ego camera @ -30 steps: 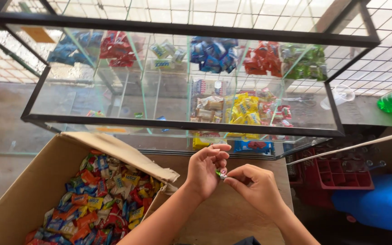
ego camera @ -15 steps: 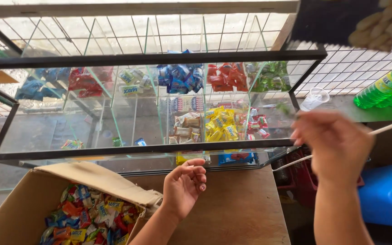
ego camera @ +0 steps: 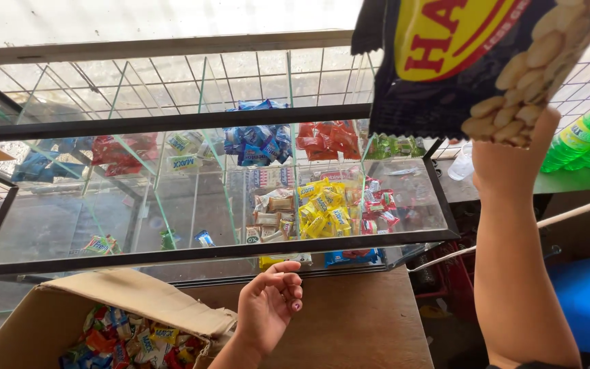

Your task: The person stocks individual candies into a glass display case from a cardboard box.

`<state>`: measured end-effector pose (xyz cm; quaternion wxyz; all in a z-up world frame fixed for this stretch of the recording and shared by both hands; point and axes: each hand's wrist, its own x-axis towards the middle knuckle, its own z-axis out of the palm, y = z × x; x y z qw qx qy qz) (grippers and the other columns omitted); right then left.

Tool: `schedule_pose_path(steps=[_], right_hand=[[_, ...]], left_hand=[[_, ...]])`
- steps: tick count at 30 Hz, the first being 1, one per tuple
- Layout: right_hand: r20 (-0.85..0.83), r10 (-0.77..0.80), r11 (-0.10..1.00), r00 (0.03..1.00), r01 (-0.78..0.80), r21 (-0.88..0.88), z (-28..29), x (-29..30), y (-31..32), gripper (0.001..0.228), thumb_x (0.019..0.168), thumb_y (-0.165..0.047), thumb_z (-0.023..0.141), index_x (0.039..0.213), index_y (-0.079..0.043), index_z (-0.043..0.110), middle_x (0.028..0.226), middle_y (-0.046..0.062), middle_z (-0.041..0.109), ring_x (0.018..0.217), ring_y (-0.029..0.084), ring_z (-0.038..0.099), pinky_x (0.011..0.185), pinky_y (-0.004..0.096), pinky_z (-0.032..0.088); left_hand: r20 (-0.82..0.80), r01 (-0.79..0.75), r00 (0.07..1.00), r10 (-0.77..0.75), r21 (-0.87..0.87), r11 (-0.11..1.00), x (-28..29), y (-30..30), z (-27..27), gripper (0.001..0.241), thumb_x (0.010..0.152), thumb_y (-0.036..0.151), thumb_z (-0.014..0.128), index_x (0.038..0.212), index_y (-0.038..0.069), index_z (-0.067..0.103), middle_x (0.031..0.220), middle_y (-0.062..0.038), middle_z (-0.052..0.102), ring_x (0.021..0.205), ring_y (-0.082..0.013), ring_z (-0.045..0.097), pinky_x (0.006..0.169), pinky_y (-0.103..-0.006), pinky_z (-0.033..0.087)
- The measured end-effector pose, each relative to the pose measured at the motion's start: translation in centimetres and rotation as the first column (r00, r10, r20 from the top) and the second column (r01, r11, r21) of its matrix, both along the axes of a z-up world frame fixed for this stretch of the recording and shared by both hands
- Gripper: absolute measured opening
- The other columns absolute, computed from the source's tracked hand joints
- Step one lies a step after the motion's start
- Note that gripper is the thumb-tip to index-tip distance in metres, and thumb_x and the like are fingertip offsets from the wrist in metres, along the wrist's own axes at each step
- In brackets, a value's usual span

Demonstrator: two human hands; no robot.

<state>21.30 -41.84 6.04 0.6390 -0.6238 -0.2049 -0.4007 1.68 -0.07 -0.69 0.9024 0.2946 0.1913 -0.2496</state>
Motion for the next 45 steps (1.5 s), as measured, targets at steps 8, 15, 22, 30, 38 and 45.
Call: schedule_pose_path(steps=[8, 15, 22, 30, 38, 45], right_hand=[[-0.336, 0.061, 0.994, 0.940, -0.089, -0.070, 7.5, -13.2, 11.6, 0.009, 0.108, 0.003, 0.068, 0.113, 0.010, 0.069, 0.093, 0.015, 0.073, 0.070, 0.014, 0.066, 0.064, 0.023, 0.052], [-0.513, 0.079, 0.968, 0.855, -0.188, -0.164, 1.7, -20.9, 16.4, 0.009, 0.104, 0.007, 0.066, 0.109, 0.013, 0.068, 0.090, 0.017, 0.071, 0.072, 0.014, 0.066, 0.069, 0.023, 0.055], [-0.614, 0.248, 0.956, 0.749, -0.291, 0.032, -5.0, -24.4, 17.8, 0.010, 0.107, 0.006, 0.065, 0.112, 0.015, 0.069, 0.089, 0.018, 0.072, 0.071, 0.016, 0.066, 0.071, 0.025, 0.055], [-0.656, 0.238, 0.941, 0.716, -0.337, -0.026, -6.7, -25.5, 17.4, 0.010, 0.111, 0.008, 0.063, 0.112, 0.017, 0.067, 0.090, 0.022, 0.070, 0.072, 0.020, 0.067, 0.070, 0.028, 0.055], [-0.691, 0.207, 0.917, 0.693, -0.383, -0.110, -8.2, -26.5, 16.8, 0.013, 0.114, 0.003, 0.064, 0.114, 0.016, 0.067, 0.092, 0.023, 0.070, 0.074, 0.020, 0.067, 0.076, 0.031, 0.058], [-0.759, 0.074, 0.895, 0.647, -0.380, -0.236, -9.9, -26.4, 15.2, 0.017, 0.111, -0.005, 0.065, 0.114, 0.011, 0.067, 0.092, 0.020, 0.071, 0.075, 0.019, 0.068, 0.078, 0.034, 0.058]], left_hand=[[0.116, 0.043, 0.992, -0.048, 0.042, 0.998, -0.2, -0.2, 0.4, 0.033, 0.086, 0.018, 0.060, 0.113, 0.002, 0.066, 0.086, -0.005, 0.065, 0.074, -0.0149, 0.059, 0.065, -0.0294, 0.045], [0.345, 0.142, 0.901, -0.262, 0.336, 0.931, -2.0, 1.0, 5.3, 0.030, 0.095, 0.026, 0.063, 0.115, 0.005, 0.070, 0.095, -0.002, 0.068, 0.081, -0.0087, 0.061, 0.071, -0.0239, 0.046], [0.541, -0.179, 0.839, -0.065, 0.386, 0.905, -6.7, 9.3, 5.2, 0.027, 0.097, 0.018, 0.064, 0.118, 0.002, 0.070, 0.101, -0.002, 0.070, 0.085, -0.0071, 0.061, 0.073, -0.0210, 0.047], [0.552, -0.564, 0.826, 0.118, 0.811, 0.153, -11.1, 24.1, -1.0, 0.021, 0.098, 0.017, 0.063, 0.109, 0.004, 0.074, 0.089, -0.002, 0.072, 0.082, -0.0096, 0.064, 0.074, -0.0246, 0.052], [0.333, -0.340, 0.937, -0.103, 0.807, -0.483, -12.0, 27.8, -7.6, 0.055, 0.087, 0.038, 0.074, 0.134, 0.011, 0.064, 0.128, -0.017, 0.060, 0.122, -0.0388, 0.054, 0.101, -0.0498, 0.046], [0.027, -0.155, 0.979, -0.202, 0.741, -0.653, -7.3, 27.8, -8.4, 0.055, 0.081, 0.059, 0.071, 0.124, 0.025, 0.070, 0.148, -0.011, 0.047, 0.137, -0.0482, 0.038, 0.106, -0.0686, 0.036]])
